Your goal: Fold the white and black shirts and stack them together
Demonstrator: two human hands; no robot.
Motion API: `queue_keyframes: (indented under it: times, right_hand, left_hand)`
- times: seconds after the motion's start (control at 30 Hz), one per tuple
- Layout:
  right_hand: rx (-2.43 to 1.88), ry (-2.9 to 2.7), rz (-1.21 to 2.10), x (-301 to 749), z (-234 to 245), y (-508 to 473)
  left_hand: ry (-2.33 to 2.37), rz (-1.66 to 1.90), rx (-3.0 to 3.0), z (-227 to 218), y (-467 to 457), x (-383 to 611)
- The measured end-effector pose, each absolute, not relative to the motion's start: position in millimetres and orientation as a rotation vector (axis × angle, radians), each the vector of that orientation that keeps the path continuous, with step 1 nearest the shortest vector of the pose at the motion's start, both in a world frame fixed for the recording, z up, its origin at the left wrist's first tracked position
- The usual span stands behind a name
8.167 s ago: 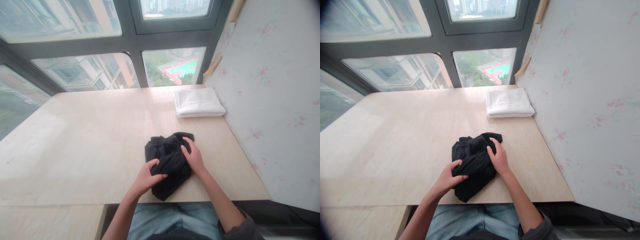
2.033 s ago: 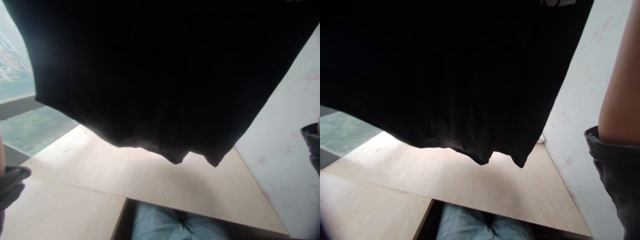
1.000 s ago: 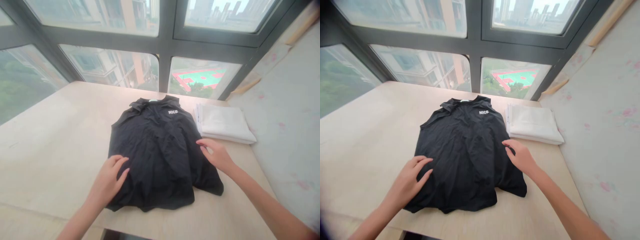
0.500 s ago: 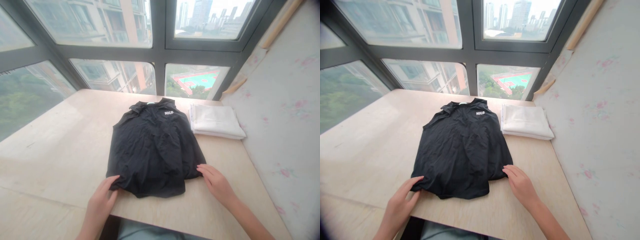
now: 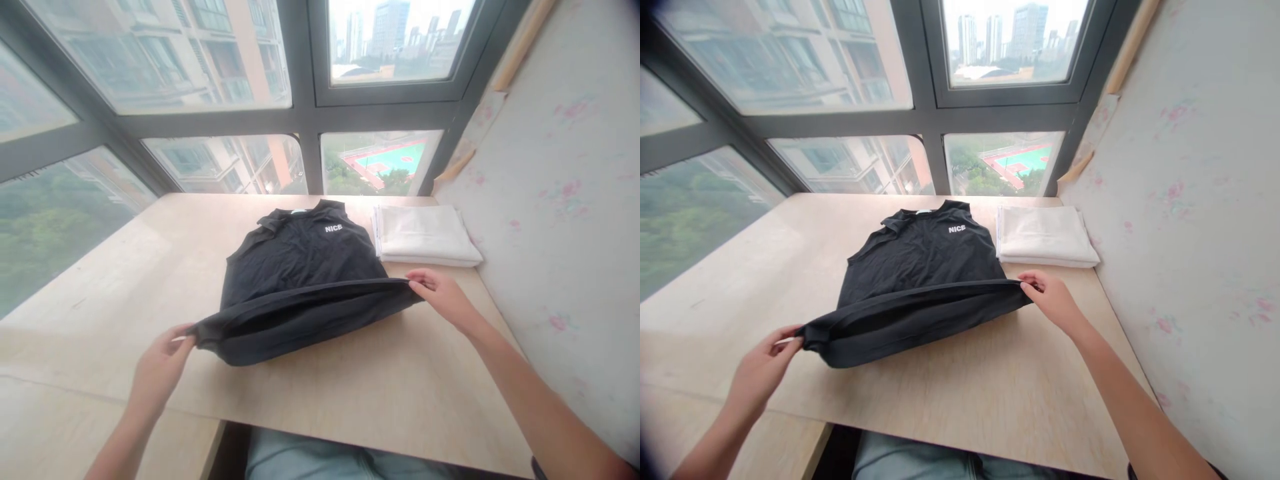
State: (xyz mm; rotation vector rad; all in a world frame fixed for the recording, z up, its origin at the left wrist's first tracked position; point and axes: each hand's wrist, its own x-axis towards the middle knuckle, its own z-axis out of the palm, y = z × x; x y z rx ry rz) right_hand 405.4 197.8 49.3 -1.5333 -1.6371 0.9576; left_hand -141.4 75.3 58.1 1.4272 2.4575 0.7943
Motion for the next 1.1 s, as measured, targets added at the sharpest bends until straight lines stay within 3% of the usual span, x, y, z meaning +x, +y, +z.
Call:
queue_keyframes:
  times: [0.17, 0.43, 0.77, 0.83, 1.0, 1.1]
  right_hand:
    - [-1.586, -1.920, 0.789, 401.2, 13.4, 186.3]
    - [-1.584, -1.852, 0.617, 410.1, -0.2, 180.2]
    - [-1.548, -1.945, 0.439, 400.9, -4.9, 176.6]
    - [-1.560, -1.919, 0.383, 403.9, -3.9, 175.6]
    - [-1.728, -2.073, 0.108, 405.0, -2.1, 168.7]
    - [-1.904, -2.134, 0.078, 403.1, -2.2, 163.6]
  left_hand:
    - [2.388, 0.874, 1.496, 20.9, 63.8, -99.7]
    - [2.441, 1.100, 1.560, 18.8, 41.3, -59.3]
    - [2.579, 0.669, 1.101, 6.7, 56.1, -83.3]
    - [2.558, 0.627, 1.090, 10.8, 61.7, -87.1]
    - [2.498, 0.087, 1.194, 22.6, 68.6, -79.6]
    - [2.486, 0.059, 1.277, 25.1, 66.3, -78.8]
